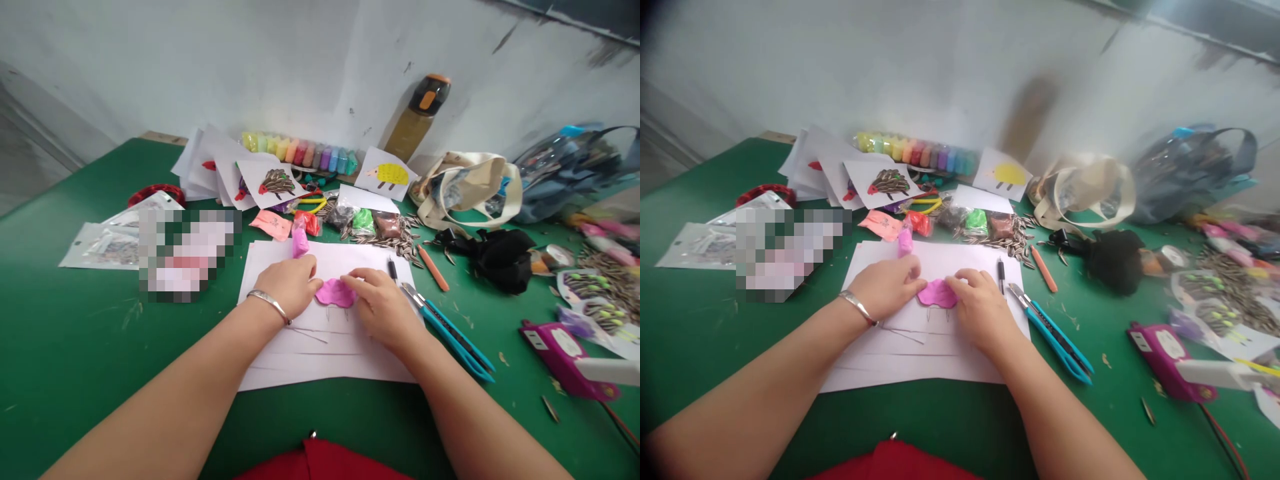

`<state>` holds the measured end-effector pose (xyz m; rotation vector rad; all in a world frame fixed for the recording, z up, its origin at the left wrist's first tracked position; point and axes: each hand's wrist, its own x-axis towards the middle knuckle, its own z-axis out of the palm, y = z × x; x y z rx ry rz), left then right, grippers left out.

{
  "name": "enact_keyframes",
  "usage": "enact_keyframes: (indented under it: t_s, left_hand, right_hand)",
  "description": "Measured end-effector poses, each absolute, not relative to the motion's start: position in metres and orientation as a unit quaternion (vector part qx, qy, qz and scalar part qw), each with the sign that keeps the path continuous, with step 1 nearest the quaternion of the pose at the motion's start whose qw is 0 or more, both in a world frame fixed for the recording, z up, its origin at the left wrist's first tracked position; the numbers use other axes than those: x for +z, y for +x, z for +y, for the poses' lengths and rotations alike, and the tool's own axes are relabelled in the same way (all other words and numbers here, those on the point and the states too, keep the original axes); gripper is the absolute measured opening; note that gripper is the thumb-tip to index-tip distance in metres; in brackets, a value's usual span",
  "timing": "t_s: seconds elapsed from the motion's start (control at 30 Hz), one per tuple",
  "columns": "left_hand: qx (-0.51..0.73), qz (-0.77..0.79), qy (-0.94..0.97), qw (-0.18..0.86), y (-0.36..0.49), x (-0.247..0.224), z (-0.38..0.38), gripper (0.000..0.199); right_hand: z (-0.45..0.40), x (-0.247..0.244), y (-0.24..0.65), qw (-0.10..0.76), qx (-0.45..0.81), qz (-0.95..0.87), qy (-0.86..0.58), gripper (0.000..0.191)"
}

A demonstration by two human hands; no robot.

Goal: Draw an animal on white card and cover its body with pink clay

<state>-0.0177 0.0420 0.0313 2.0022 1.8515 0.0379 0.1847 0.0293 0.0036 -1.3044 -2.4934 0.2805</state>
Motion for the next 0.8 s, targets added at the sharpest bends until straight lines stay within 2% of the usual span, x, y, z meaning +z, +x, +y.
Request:
enact_keyframes:
  t_s: [0.1,0.33,0.53,0.8]
  left_hand:
    - [0.014,0.665,0.718,0.205,-0.0178,0.0311,0.0417,0.018]
    - [0.014,0.663,0.720,0.206,-0.0183,0.0306,0.0416,0.017]
    - [0.014,0.664,0.721,0.199,-0.0171,0.0302,0.0422,0.017]
    - [0.011,0.662,0.724,0.195,-0.0179,0.0302,0.0416,0.017]
  right_hand:
    - [0.0295,0.0050,0.1792,0.151,0.085,-0.869,-0.463,0.059]
    - [0.0288,0.0095,0.1747,0.105,0.055,-0.885,-0.451,0.046]
    - [0.0284,0.0065,0.1754,0.112,0.034,-0.884,-0.453,0.057]
    - [0.0258,0.0099,0.1744,0.090,0.044,-0.889,-0.447,0.050]
